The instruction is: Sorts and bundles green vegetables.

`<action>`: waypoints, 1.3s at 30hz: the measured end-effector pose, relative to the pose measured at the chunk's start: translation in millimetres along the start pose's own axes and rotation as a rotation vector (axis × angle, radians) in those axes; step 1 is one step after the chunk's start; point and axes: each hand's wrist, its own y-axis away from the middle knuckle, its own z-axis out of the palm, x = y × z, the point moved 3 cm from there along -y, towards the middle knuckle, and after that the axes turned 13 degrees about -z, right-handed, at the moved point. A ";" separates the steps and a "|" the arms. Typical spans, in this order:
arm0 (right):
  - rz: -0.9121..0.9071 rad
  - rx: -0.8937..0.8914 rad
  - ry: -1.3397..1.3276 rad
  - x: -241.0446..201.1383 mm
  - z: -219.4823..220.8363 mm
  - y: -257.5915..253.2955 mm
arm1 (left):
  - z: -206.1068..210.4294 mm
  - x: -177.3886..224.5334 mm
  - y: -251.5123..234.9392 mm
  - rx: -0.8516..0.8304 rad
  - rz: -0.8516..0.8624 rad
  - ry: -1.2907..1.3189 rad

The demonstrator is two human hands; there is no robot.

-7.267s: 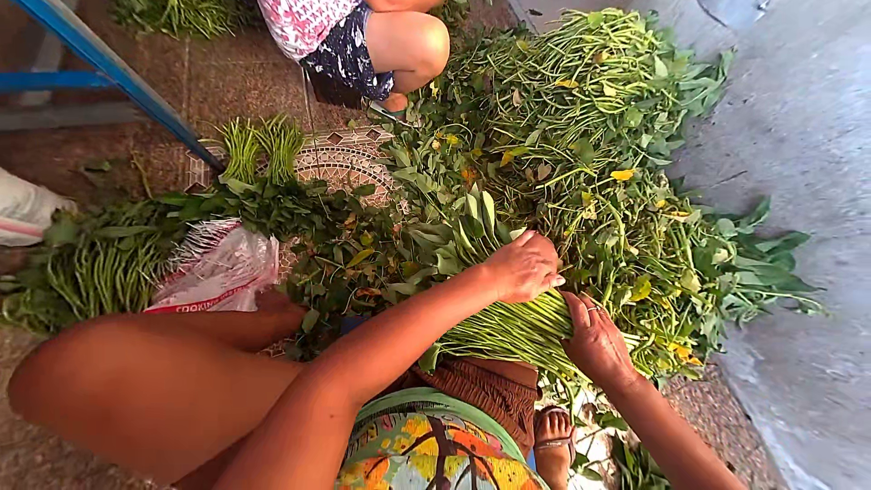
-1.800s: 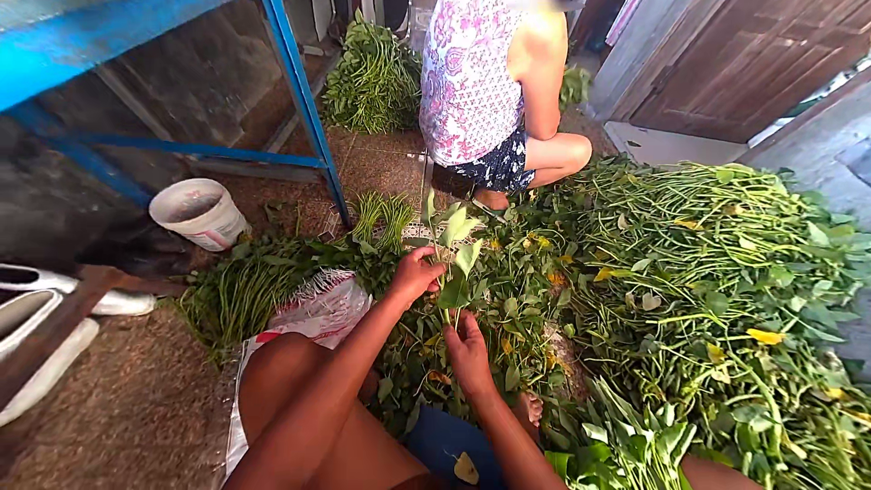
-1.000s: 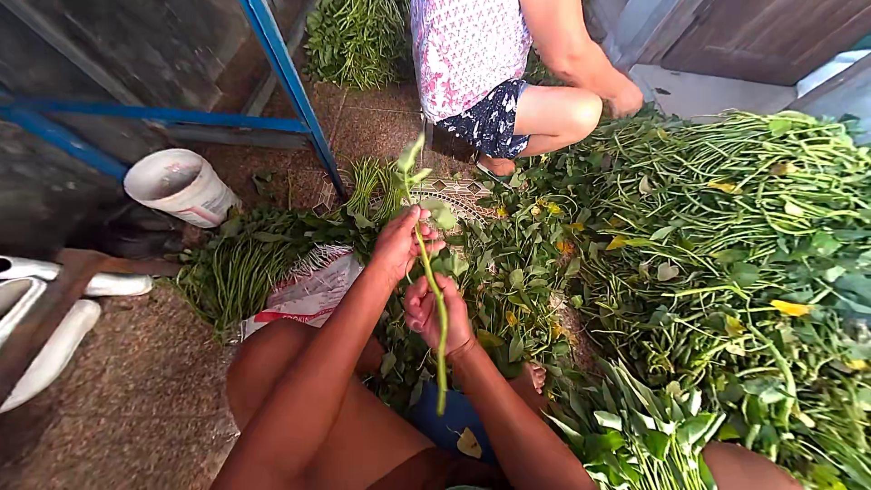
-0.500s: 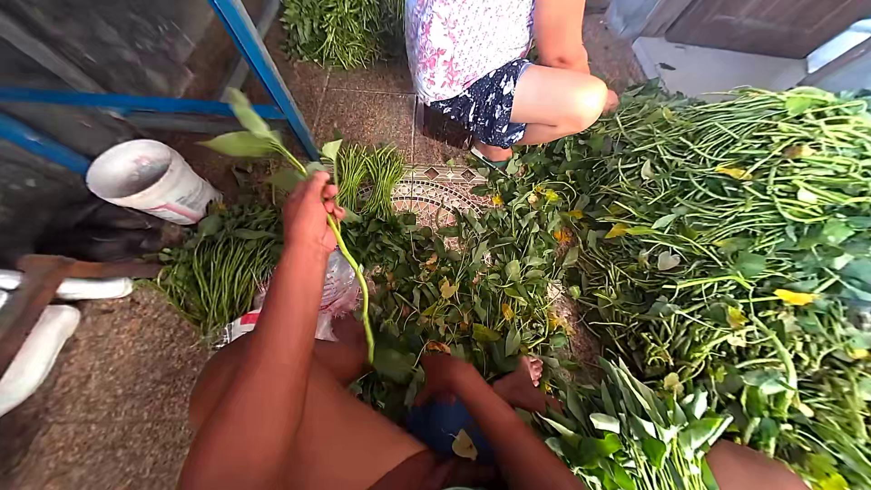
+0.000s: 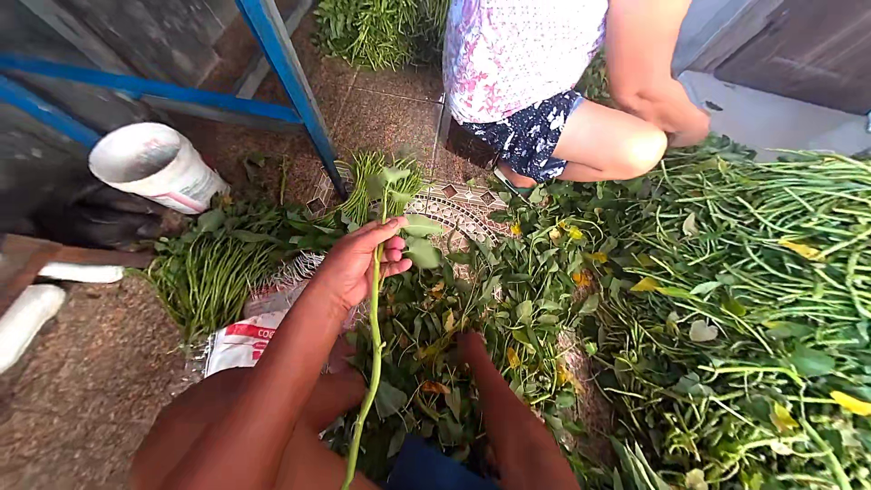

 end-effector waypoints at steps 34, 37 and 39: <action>0.130 0.375 -0.261 33.2 -49.5 50.8 | 26.7 -35.3 -9.5 0.037 0.069 -0.164; 0.035 0.660 -0.375 9.9 -86.5 74.5 | 29.3 -38.8 -5.3 0.043 0.095 -0.154; -0.022 0.785 -0.429 -6.4 -105.8 94.7 | 31.1 -39.2 -0.4 0.038 0.102 -0.160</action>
